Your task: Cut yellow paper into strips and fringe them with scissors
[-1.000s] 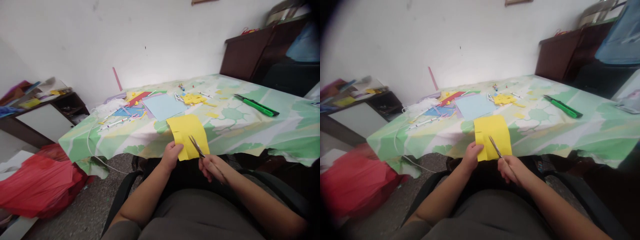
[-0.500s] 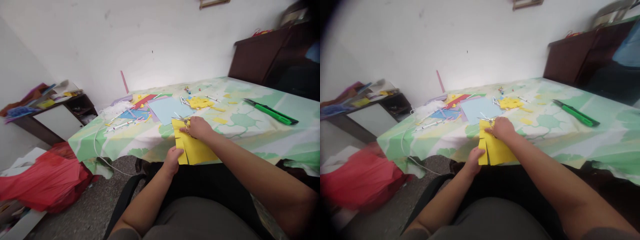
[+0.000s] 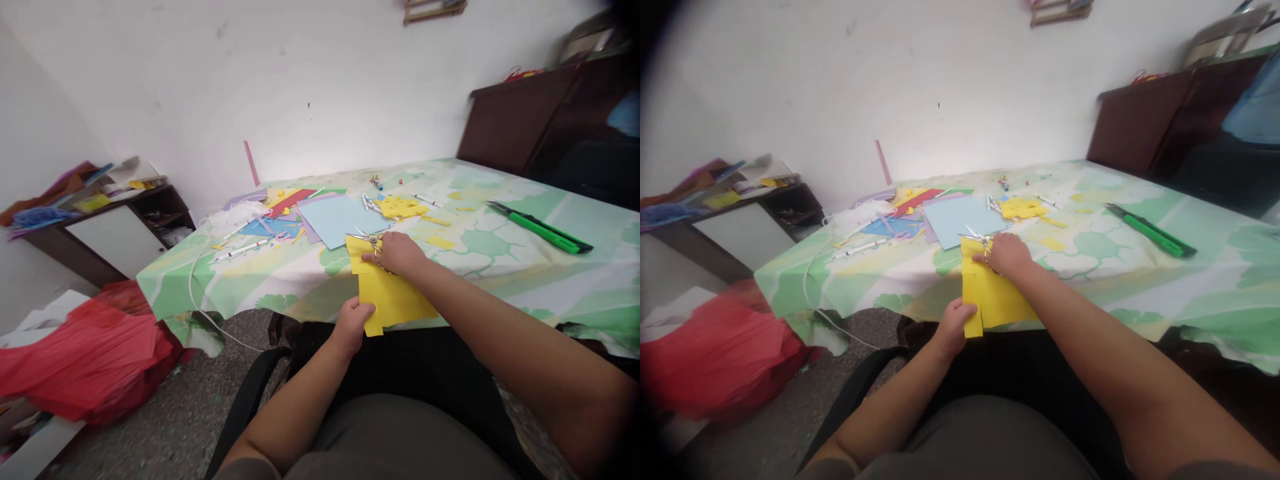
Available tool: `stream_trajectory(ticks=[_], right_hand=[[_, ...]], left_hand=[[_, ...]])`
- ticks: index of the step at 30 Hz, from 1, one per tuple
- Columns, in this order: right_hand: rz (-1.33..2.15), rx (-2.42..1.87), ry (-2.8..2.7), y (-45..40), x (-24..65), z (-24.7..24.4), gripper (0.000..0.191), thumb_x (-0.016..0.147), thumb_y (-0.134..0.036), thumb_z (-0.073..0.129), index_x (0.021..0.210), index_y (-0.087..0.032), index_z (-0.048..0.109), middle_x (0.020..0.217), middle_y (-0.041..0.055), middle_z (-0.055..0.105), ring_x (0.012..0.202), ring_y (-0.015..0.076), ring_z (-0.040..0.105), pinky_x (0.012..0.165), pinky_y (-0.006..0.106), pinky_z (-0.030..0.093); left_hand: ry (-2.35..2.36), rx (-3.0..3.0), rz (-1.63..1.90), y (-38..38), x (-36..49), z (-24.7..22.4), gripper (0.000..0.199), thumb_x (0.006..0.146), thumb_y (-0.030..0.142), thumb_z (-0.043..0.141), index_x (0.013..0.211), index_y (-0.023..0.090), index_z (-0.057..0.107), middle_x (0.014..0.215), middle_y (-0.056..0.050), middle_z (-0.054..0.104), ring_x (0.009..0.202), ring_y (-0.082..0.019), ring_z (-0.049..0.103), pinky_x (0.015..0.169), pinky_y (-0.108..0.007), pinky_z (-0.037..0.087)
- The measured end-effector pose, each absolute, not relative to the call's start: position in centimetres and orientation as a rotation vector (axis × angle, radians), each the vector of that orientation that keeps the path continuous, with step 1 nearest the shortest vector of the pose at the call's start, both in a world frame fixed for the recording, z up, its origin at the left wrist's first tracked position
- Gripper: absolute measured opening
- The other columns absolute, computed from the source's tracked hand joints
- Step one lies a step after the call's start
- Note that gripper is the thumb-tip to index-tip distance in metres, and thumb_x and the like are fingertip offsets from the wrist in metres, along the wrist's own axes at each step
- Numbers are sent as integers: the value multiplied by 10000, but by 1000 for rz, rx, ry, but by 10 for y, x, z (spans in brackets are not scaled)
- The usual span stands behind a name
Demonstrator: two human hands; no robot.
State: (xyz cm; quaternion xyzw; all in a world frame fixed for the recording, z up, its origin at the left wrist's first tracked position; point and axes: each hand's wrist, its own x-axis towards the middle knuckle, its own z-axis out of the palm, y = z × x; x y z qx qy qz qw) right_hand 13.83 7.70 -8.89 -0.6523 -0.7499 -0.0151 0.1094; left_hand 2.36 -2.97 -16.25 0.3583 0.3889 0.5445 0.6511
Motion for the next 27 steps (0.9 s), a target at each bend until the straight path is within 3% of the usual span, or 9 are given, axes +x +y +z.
stream_trajectory(ticks=[14,22,27], right_hand=[[-41,-1954,-2200,109,152,-89,636,623,-657,489,949,-114,544,976,180,579,916,281,530,680,321,378],[0,-1905,-2232,123,171,-85,236,727,-395,482,811,-187,554,799,70,623,716,195,561,535,264,355],[-56,-1852,-2224,120,176,-69,175,733,-355,477,722,-197,551,686,43,607,605,158,532,501,255,322]], left_hand=[[870,792,1323,-31,26,-167,195,566,272,597,675,111,614,577,-34,586,545,-144,523,553,-263,397],[986,663,1528,-27,29,-171,168,600,278,586,656,121,571,551,-2,540,507,-118,489,517,-240,366],[1002,669,1525,-27,28,-171,167,595,290,591,623,133,543,540,14,497,489,-103,446,500,-235,335]])
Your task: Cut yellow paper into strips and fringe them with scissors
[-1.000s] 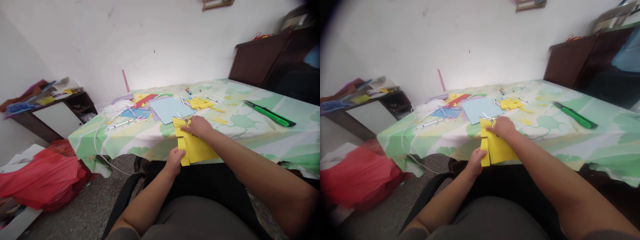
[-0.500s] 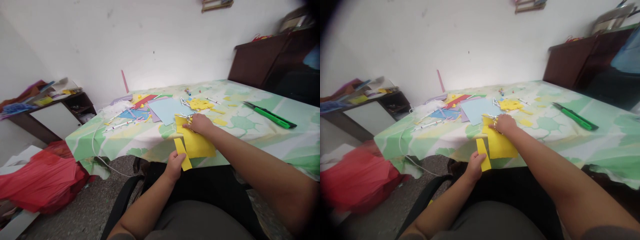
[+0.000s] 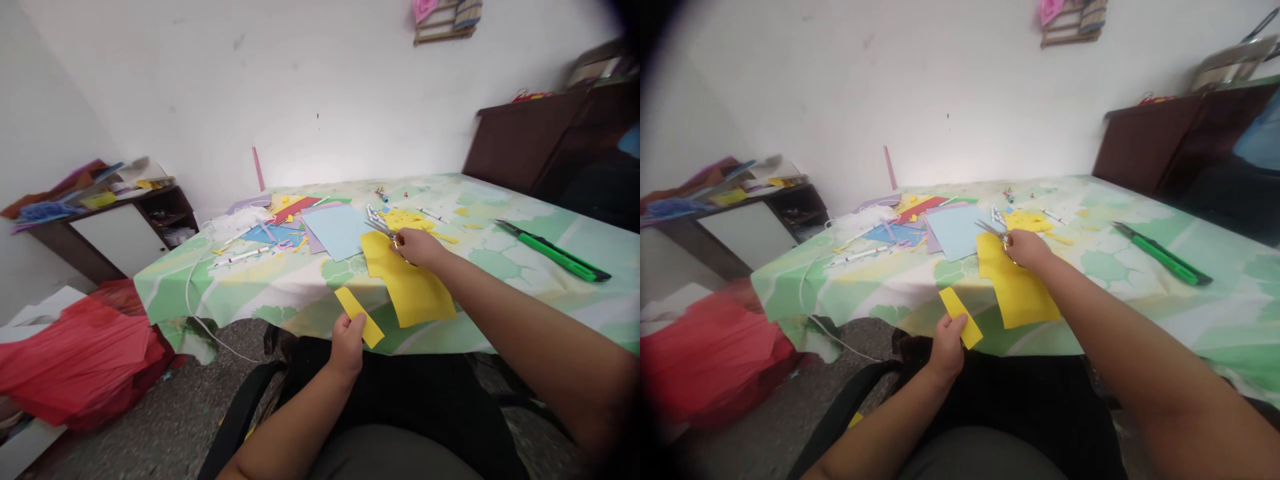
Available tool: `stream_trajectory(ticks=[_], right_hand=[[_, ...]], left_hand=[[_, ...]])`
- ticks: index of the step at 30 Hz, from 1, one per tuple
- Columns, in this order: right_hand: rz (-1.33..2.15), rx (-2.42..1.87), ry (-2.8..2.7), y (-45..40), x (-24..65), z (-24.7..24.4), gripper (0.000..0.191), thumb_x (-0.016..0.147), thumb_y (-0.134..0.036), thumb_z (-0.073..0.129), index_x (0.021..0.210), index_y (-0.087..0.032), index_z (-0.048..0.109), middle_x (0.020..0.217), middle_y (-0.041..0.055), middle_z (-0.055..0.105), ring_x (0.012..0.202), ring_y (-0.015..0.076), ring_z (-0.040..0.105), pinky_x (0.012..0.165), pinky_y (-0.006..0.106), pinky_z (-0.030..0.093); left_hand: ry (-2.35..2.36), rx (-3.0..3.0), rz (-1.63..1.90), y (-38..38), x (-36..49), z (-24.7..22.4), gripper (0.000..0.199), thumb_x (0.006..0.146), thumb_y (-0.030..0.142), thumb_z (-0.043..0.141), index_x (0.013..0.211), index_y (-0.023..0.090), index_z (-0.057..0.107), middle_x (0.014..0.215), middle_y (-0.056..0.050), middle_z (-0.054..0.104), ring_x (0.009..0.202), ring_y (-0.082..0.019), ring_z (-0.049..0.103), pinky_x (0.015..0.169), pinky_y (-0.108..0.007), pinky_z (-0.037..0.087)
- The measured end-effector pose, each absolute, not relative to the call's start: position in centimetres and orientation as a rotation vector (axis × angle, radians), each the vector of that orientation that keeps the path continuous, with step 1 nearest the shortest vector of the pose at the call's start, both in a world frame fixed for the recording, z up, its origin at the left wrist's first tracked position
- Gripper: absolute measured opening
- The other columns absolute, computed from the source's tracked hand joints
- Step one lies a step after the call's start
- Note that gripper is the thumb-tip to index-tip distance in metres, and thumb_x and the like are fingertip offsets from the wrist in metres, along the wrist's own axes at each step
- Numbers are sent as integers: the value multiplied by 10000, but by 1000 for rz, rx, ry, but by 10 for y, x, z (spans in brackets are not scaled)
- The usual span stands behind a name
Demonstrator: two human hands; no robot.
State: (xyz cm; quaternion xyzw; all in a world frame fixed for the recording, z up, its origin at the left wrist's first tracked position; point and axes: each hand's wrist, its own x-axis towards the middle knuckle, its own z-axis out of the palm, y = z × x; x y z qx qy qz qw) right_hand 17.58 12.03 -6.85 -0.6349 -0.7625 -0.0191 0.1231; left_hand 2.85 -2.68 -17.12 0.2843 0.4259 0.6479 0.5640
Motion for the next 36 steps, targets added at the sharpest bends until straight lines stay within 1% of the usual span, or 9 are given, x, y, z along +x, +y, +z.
stream_trajectory(ticks=[4,9,14,17,19,23,26,31,36], right_hand=[[-168,-1855,-2140,116,191,-35,228,763,-370,447,753,-172,560,685,58,598,625,152,519,515,258,286],[-328,-1857,-2014,119,224,9,317,794,-329,423,903,-63,557,977,199,561,895,214,491,584,316,229],[-166,-1910,-1939,112,239,7,453,710,-469,520,847,-40,568,927,235,573,879,238,505,568,326,232],[38,-1819,-1900,90,224,-14,505,774,-527,401,921,-68,553,829,186,602,707,187,542,538,300,290],[226,-1670,-1983,69,205,-31,462,788,-543,357,928,-155,564,795,89,625,653,142,548,543,261,341],[759,-1206,-2051,27,168,-61,245,681,-433,556,758,-201,556,704,-2,594,644,143,532,586,261,401],[1051,-1119,-1829,7,154,-78,193,661,-377,572,668,-197,502,572,-48,496,533,107,460,503,237,366],[1200,-1043,-1450,-12,159,-105,235,687,-419,563,687,-196,487,568,-53,467,548,95,446,538,228,363],[1205,-1073,-1457,-33,166,-116,265,641,-413,622,744,-196,509,659,-32,499,624,110,463,601,238,381]], left_hand=[[995,705,1502,-28,28,-170,155,595,284,590,601,144,524,493,32,431,464,-89,390,490,-232,298],[917,842,1363,-26,25,-159,136,580,251,591,571,134,522,505,14,458,467,-85,400,481,-229,301],[954,1008,1258,-20,17,-142,147,592,260,588,628,120,562,541,-8,518,457,-93,452,442,-225,332],[972,1068,1241,-14,14,-130,163,581,241,585,690,120,589,536,10,512,400,-66,411,387,-206,293],[979,1090,1216,-12,14,-122,183,562,203,576,725,126,604,521,25,496,383,-54,390,370,-194,272],[991,1131,1076,-14,16,-108,121,566,201,545,658,143,599,441,48,426,343,-41,331,346,-184,204],[1040,1140,980,-20,17,-104,133,615,269,531,534,164,524,364,55,356,306,-46,292,335,-195,158],[1077,1127,860,-32,20,-108,182,620,251,518,471,172,449,349,55,316,309,-47,262,347,-204,144],[1089,1154,786,-42,23,-113,165,605,223,525,463,157,471,385,41,347,343,-57,294,370,-216,168]])
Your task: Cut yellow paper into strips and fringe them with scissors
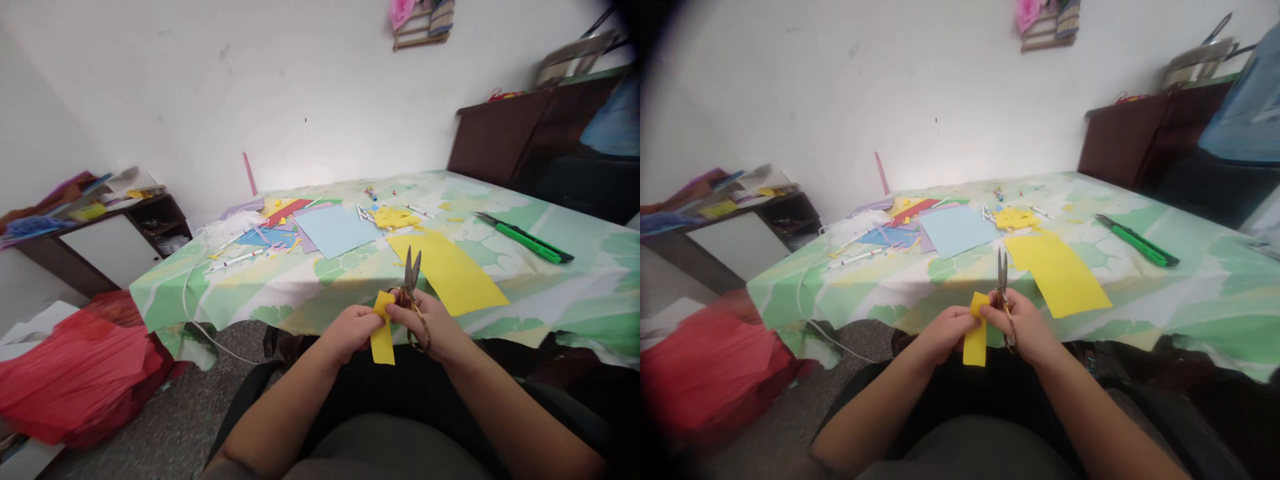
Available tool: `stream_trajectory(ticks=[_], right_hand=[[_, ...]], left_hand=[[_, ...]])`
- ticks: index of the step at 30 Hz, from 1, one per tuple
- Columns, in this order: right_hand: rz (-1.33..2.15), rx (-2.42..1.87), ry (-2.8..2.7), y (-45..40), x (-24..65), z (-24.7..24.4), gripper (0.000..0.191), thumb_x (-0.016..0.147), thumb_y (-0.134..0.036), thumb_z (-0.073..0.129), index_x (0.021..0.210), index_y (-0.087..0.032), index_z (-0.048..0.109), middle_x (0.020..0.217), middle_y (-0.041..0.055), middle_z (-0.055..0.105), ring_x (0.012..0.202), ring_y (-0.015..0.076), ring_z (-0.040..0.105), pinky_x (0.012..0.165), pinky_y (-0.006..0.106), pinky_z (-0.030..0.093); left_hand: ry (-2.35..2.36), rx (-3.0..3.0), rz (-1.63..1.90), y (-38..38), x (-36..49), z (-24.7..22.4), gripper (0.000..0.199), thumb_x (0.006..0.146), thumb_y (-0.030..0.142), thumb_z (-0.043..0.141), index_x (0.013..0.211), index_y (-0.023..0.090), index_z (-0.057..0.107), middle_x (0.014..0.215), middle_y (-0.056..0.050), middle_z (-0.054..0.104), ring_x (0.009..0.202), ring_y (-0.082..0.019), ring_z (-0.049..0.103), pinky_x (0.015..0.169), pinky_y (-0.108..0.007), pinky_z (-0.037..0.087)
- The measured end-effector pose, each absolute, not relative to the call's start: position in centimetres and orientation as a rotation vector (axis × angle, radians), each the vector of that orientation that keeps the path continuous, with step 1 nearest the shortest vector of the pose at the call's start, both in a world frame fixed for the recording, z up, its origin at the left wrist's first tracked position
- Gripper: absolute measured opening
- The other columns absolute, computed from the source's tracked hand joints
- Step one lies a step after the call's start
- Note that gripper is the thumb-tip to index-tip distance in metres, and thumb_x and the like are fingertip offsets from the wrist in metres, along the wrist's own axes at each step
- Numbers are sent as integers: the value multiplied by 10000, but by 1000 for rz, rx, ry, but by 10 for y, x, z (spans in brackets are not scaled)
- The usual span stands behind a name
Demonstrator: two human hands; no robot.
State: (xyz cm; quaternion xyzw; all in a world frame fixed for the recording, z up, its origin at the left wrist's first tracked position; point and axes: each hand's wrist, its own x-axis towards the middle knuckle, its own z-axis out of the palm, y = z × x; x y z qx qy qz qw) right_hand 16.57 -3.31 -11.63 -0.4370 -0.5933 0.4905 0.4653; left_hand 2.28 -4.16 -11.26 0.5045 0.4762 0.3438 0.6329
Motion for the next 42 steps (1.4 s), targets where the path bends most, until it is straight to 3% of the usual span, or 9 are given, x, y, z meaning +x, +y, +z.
stream_trajectory(ticks=[3,7,12,20,30,37,42], right_hand=[[1155,-1116,-1434,-47,165,-114,268,626,-410,624,728,-194,503,661,-25,504,627,119,468,604,253,390],[1076,-1200,-1494,-62,160,-107,267,612,-417,614,667,-197,473,581,-42,454,545,102,414,517,243,365],[989,-1282,-1573,-74,157,-102,267,602,-435,599,615,-208,459,535,-44,451,494,96,384,469,240,340],[927,-1252,-1495,-89,157,-104,265,612,-440,591,678,-217,463,559,-43,452,525,112,413,501,255,351],[437,-1724,-2059,-85,181,-115,364,659,-553,512,587,-211,409,543,-12,493,495,123,413,456,246,257],[216,-1808,-2269,-89,194,-95,376,681,-564,476,574,-208,417,557,9,525,504,130,427,447,240,227],[144,-1785,-2326,-89,200,-91,390,672,-591,467,604,-208,441,583,14,539,514,135,444,445,240,221]], left_hand=[[1025,1159,882,-45,23,-113,118,622,244,556,567,141,570,500,6,480,459,-87,412,437,-211,268],[905,1211,1133,-53,22,-109,213,669,329,589,812,178,636,754,-25,612,677,-130,520,606,-220,370],[913,1224,1125,-65,24,-106,200,643,337,629,681,142,650,677,-36,614,640,-132,519,627,-244,377],[740,1009,1053,-73,26,-105,263,575,312,690,737,110,648,702,-65,629,639,-148,557,658,-286,413],[1015,1281,1029,-72,21,-99,129,705,290,553,703,161,558,689,-29,617,585,-145,587,572,-264,444],[1035,1512,937,-79,24,-95,92,746,215,495,763,161,568,712,-20,625,705,-144,605,690,-270,458],[1015,1419,932,-79,26,-97,94,737,217,496,753,163,571,722,-17,629,638,-128,600,637,-260,468]])
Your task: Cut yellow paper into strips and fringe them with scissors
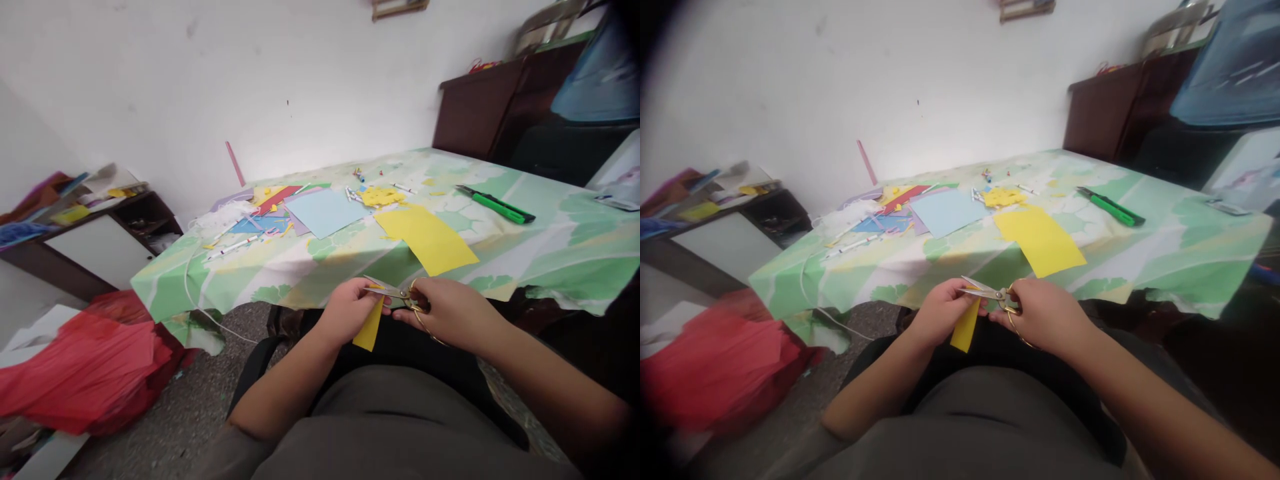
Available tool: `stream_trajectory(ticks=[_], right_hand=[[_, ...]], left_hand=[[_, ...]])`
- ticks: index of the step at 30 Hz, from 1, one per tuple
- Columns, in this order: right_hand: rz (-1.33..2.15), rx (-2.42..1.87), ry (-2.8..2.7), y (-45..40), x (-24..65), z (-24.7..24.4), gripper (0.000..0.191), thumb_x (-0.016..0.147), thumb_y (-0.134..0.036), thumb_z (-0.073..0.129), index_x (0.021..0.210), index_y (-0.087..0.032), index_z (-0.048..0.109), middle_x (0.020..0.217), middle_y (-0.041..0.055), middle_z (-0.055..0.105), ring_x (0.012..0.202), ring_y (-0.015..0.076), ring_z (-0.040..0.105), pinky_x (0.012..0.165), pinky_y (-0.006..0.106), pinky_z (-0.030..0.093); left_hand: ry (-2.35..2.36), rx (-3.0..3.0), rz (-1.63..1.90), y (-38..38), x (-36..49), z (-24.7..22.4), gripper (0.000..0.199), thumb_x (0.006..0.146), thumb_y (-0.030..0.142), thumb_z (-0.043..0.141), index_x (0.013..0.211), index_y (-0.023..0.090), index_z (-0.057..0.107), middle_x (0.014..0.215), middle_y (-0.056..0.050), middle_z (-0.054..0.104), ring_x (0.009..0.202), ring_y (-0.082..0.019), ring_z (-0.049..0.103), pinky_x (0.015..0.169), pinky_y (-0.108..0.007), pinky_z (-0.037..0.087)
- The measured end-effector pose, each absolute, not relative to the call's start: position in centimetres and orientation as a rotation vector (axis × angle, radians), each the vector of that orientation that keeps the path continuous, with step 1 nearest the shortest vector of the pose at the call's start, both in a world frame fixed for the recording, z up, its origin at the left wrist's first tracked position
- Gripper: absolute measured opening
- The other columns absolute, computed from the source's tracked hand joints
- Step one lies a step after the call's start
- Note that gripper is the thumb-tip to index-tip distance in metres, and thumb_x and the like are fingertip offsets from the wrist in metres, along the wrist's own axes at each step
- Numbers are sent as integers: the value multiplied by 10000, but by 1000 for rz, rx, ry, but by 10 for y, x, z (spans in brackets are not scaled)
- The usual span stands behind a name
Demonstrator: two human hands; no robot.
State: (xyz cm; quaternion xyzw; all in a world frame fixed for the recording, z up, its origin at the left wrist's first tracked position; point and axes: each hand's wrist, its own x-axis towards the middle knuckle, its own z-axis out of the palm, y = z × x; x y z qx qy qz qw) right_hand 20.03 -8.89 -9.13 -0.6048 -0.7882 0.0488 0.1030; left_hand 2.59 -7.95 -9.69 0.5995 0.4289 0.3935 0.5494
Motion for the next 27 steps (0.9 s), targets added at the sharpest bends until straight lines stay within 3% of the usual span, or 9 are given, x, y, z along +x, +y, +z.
stream_trajectory(ticks=[10,27], right_hand=[[323,-1727,-2358,-92,197,-89,393,678,-585,476,591,-209,406,577,5,532,521,136,437,463,238,251],[257,-1649,-2383,-95,196,-91,429,686,-610,468,562,-205,401,540,-3,494,495,122,402,459,235,227]], left_hand=[[1054,1479,913,-83,23,-94,92,705,182,488,677,165,574,610,25,584,508,-77,523,511,-202,408],[1092,1593,886,-88,13,-80,135,700,237,533,615,151,591,607,12,589,553,-73,486,545,-196,370]])
